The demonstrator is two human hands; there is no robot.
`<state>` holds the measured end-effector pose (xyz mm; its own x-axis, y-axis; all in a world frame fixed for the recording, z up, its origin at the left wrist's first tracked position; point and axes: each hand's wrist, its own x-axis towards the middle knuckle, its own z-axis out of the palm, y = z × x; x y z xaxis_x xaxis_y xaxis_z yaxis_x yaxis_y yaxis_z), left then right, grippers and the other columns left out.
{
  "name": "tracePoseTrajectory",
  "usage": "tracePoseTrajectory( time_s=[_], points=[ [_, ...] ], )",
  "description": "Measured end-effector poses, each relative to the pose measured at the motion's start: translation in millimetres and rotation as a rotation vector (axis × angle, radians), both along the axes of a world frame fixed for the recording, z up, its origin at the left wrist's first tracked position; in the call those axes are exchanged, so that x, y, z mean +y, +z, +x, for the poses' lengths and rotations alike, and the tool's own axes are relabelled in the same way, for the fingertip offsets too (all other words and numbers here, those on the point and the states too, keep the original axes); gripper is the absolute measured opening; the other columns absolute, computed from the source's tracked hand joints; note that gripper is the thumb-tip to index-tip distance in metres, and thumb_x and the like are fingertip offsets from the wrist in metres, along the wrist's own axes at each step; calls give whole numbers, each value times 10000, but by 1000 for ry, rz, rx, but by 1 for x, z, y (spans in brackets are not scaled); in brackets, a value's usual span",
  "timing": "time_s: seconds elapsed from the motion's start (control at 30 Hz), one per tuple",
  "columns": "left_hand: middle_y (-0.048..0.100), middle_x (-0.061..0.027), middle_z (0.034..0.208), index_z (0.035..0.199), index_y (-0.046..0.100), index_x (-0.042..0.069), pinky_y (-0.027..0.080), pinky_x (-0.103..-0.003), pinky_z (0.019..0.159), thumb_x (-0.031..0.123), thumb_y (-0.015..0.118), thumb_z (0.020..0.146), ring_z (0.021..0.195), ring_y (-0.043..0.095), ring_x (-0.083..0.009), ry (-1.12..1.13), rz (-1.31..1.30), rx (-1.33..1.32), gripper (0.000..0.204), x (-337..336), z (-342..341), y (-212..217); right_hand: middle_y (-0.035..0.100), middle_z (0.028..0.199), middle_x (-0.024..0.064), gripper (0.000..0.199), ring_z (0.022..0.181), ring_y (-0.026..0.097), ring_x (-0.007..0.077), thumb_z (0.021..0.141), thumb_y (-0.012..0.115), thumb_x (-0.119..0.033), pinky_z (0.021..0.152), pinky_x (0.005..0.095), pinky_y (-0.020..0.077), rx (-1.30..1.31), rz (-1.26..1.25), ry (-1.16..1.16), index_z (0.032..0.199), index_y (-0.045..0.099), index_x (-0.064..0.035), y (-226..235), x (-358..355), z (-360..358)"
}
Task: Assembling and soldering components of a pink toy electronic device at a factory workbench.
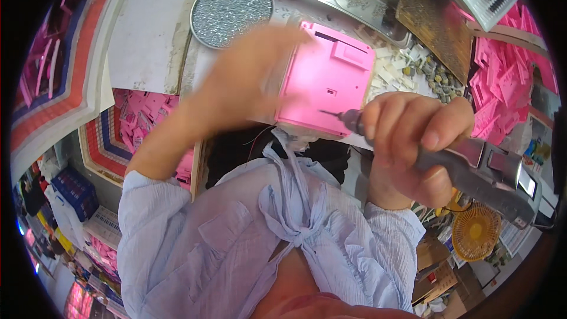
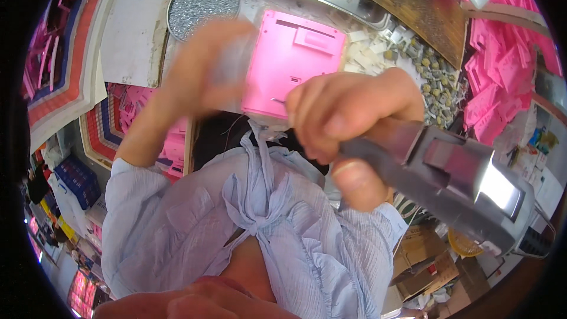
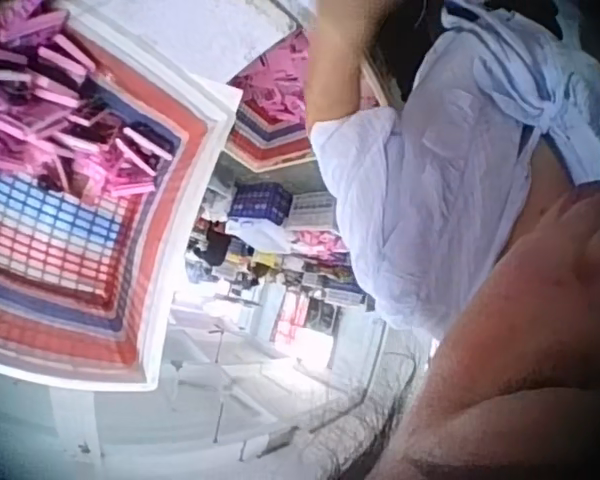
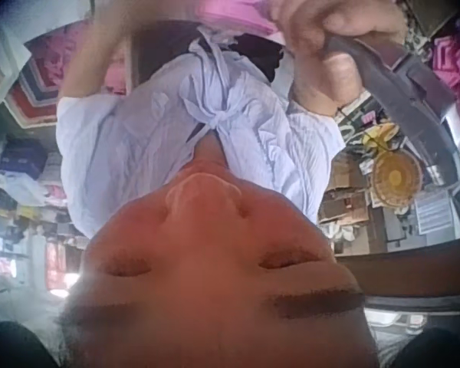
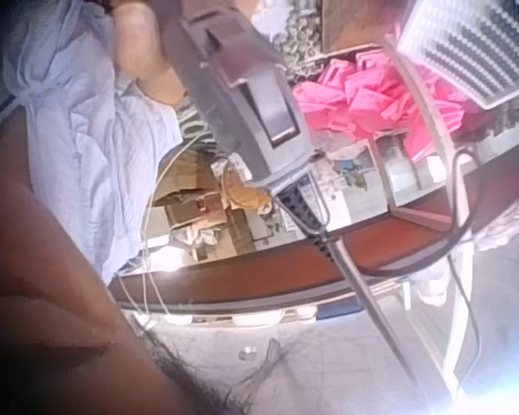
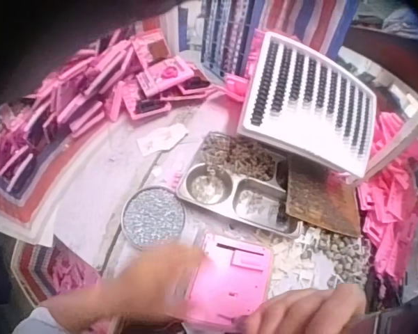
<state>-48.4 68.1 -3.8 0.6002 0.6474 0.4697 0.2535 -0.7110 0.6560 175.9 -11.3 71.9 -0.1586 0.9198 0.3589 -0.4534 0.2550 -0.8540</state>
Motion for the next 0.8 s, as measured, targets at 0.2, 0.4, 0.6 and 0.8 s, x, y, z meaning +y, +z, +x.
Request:
tracePoseTrajectory(
  time_s=[0.2,0.4,0.6,0.8],
  points=[
    [712,-54,1092,964,770,89,438,-402,950,229,778,849,1030,638,-274,378,133,517,181,60,-59,-41,512,661,-23,325,556,486,138,897,697,-316,648,365,462,-20,-2,-84,1092,529,-117,-11,-2,10],
    [729,-41,919,894,756,84,475,-394,833,225,747,877,901,663,-260,394,173,343,143,81,-74,-50,514,666,-3,355,565,483,150,889,740,-314,643,369,458,-43,-46,-199,1076,527,-100,-11,-31,24],
    [736,-99,913,965,740,34,520,-365,770,168,729,933,831,671,-268,436,188,420,138,83,-72,-53,535,716,46,318,623,508,168,908,754,-198,608,348,427,30,-122,-186,1078,523,-62,-22,-63,32],
    [756,-87,944,1001,750,40,544,-344,785,168,699,952,830,710,-236,529,-63,274,146,76,-63,-51,524,669,23,325,579,506,163,898,770,-248,582,344,419,-43,-168,-261,1048,534,-83,-28,-73,23]
  ],
)
